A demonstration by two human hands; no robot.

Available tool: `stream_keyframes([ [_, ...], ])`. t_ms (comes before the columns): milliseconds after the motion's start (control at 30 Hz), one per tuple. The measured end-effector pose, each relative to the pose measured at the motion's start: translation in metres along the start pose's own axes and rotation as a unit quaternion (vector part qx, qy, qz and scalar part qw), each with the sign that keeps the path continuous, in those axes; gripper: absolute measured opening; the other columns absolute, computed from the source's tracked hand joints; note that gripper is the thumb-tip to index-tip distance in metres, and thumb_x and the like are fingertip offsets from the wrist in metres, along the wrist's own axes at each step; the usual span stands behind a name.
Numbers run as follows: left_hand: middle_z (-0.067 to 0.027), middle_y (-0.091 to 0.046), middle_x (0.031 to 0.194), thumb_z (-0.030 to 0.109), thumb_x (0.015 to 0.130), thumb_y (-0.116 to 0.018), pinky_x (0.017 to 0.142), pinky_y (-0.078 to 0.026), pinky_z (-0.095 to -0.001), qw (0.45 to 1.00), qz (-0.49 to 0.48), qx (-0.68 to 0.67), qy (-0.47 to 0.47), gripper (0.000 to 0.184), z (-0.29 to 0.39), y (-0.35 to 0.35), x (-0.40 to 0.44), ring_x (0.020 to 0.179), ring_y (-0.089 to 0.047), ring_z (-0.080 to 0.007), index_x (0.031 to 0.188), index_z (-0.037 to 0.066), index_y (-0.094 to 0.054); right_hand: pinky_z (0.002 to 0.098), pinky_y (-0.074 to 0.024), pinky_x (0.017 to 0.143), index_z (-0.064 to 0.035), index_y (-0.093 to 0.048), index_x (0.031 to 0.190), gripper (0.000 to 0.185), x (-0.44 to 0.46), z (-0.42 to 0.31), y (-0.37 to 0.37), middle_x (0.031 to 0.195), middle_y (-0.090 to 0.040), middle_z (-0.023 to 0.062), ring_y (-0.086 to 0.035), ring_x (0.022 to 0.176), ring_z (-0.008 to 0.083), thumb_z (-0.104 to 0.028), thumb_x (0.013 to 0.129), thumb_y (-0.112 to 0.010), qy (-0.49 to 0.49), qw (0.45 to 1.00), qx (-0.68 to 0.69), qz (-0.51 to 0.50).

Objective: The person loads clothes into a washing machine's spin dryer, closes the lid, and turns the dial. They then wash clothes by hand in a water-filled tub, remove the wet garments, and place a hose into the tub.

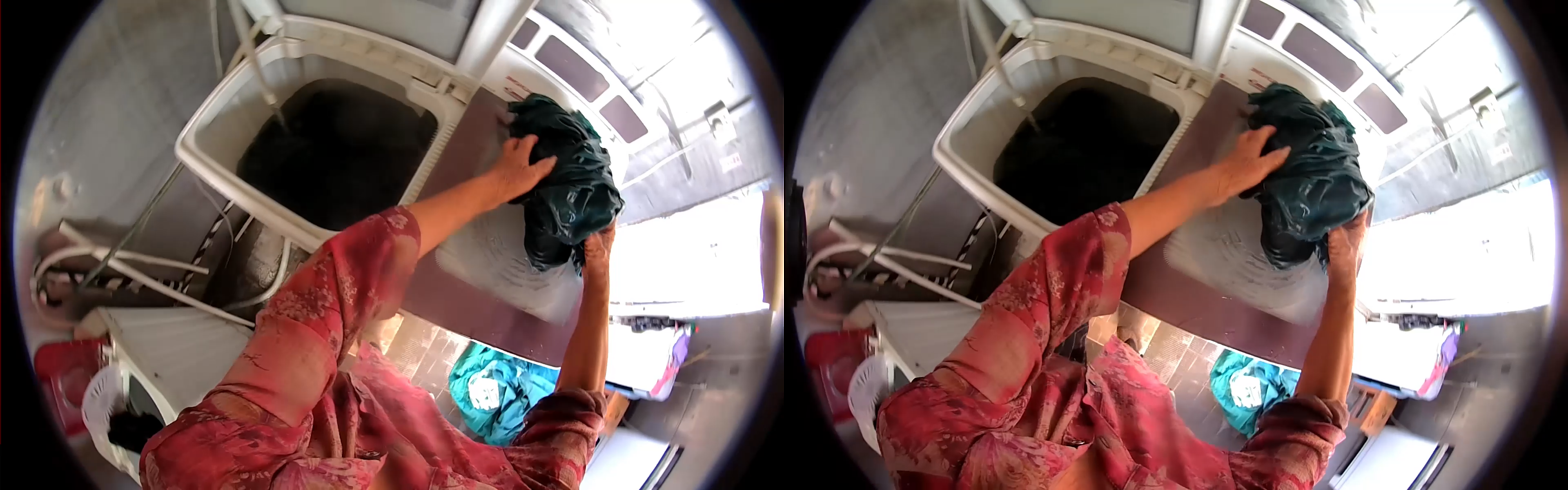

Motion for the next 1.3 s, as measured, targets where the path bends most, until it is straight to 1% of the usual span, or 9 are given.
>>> stream_keyframes([
  [67, -0.0195, -0.028, 0.139, 0.045, 0.084, -0.058, 0.106, -0.029, -0.0384, 0.995, -0.062, -0.010, -0.079, 0.067, -0.002, -0.001, -0.023, 0.129, -0.029, -0.0341, 0.134, 0.007, -0.036, 0.0289, -0.0417, 0.092, -0.0044, -0.048, 0.124, 0.067, -0.013, -0.023, -0.025, 0.115, -0.057, 0.0038, -0.053, 0.104, 0.0150, -0.031, 0.071, -0.080, 0.015, 1.000, -0.023, 0.014],
  [100, -0.0163, -0.030, 0.136, 0.032, 0.089, -0.055, 0.106, -0.029, -0.0363, 0.980, -0.023, -0.178, 0.092, 0.055, 0.028, 0.010, -0.051, 0.127, -0.033, -0.0296, 0.135, 0.010, -0.038, 0.0289, -0.0417, 0.092, -0.0044, -0.048, 0.124, 0.067, -0.023, -0.023, -0.029, 0.115, -0.057, 0.0038, -0.053, 0.104, 0.0150, -0.031, 0.071, -0.080, 0.016, 1.000, -0.021, 0.006],
  [133, -0.0163, -0.030, 0.136, 0.032, 0.089, -0.055, 0.106, -0.029, -0.0363, 0.980, -0.015, -0.178, 0.093, 0.055, 0.023, 0.014, -0.069, 0.127, -0.033, -0.0296, 0.135, 0.010, -0.038, 0.0294, -0.0420, 0.092, -0.0040, -0.048, 0.124, 0.064, -0.033, -0.015, -0.031, 0.114, -0.057, 0.0039, -0.053, 0.103, 0.0152, -0.029, 0.074, -0.077, -0.030, 0.999, -0.023, 0.017],
  [300, -0.0170, -0.037, 0.131, 0.030, 0.082, -0.063, 0.108, -0.026, -0.0360, 0.984, 0.126, -0.086, -0.087, 0.062, 0.011, 0.045, -0.155, 0.125, -0.035, -0.0300, 0.133, 0.003, -0.039, 0.0301, -0.0394, 0.096, -0.0030, -0.040, 0.133, 0.067, -0.079, -0.002, -0.062, 0.121, -0.054, 0.0066, -0.052, 0.109, 0.0173, -0.020, 0.077, -0.072, -0.118, 0.989, 0.088, -0.004],
  [800, -0.0201, -0.021, 0.137, 0.029, 0.075, -0.070, 0.106, -0.025, -0.0378, 0.825, 0.530, -0.012, -0.196, 0.082, 0.084, 0.282, -0.536, 0.129, -0.027, -0.0346, 0.141, 0.005, -0.028, 0.0325, -0.0345, 0.101, -0.0021, -0.030, 0.139, 0.073, -0.222, -0.098, -0.459, 0.130, -0.047, 0.0125, -0.046, 0.118, 0.0213, -0.014, 0.078, -0.069, -0.078, 0.885, 0.188, -0.418],
  [933, -0.0232, -0.020, 0.137, 0.013, 0.071, -0.069, 0.107, -0.023, -0.0380, 0.721, 0.674, 0.103, -0.124, 0.082, 0.097, 0.308, -0.672, 0.128, -0.027, -0.0388, 0.141, 0.004, -0.027, 0.0332, -0.0332, 0.102, -0.0018, -0.027, 0.140, 0.075, -0.308, -0.147, -0.575, 0.133, -0.045, 0.0141, -0.045, 0.120, 0.0224, -0.012, 0.078, -0.069, -0.059, 0.819, 0.211, -0.530],
  [1133, -0.0207, -0.031, 0.133, 0.028, 0.087, -0.056, 0.107, -0.023, -0.0392, 0.594, 0.780, 0.198, 0.001, 0.062, 0.032, 0.340, -0.850, 0.127, -0.030, -0.0341, 0.138, 0.002, -0.031, 0.0341, -0.0312, 0.104, -0.0014, -0.023, 0.142, 0.079, -0.454, -0.166, -0.736, 0.136, -0.042, 0.0165, -0.043, 0.124, 0.0240, -0.009, 0.078, -0.068, 0.010, 0.701, 0.138, -0.700],
  [1233, -0.0243, -0.037, 0.135, 0.002, 0.084, -0.053, 0.106, -0.030, -0.0431, 0.538, 0.751, 0.328, 0.197, 0.041, -0.017, 0.354, -0.930, 0.126, -0.034, -0.0430, 0.125, 0.005, -0.050, 0.0351, -0.0291, 0.106, -0.0018, -0.023, 0.143, 0.076, -0.499, -0.149, -0.758, 0.141, -0.037, 0.0171, -0.039, 0.128, 0.0263, -0.009, 0.080, -0.066, 0.168, 0.674, 0.017, -0.719],
  [1300, -0.0163, -0.048, 0.129, -0.005, 0.084, -0.051, 0.097, -0.041, -0.0335, 0.572, 0.746, 0.276, 0.199, 0.036, 0.006, 0.355, -0.965, 0.122, -0.047, -0.0282, 0.118, 0.005, -0.058, 0.0365, -0.0299, 0.105, -0.0015, -0.027, 0.141, 0.071, -0.514, -0.150, -0.762, 0.140, -0.035, 0.0236, -0.038, 0.128, 0.0331, -0.009, 0.081, -0.065, 0.276, 0.643, -0.026, -0.714],
])
Point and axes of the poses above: each hand's wrist, its own x-axis towards the middle knuckle, its own y-axis out of the back of the hand, z = x × y, the point moved 4 cm from there along x, towards the middle knuckle
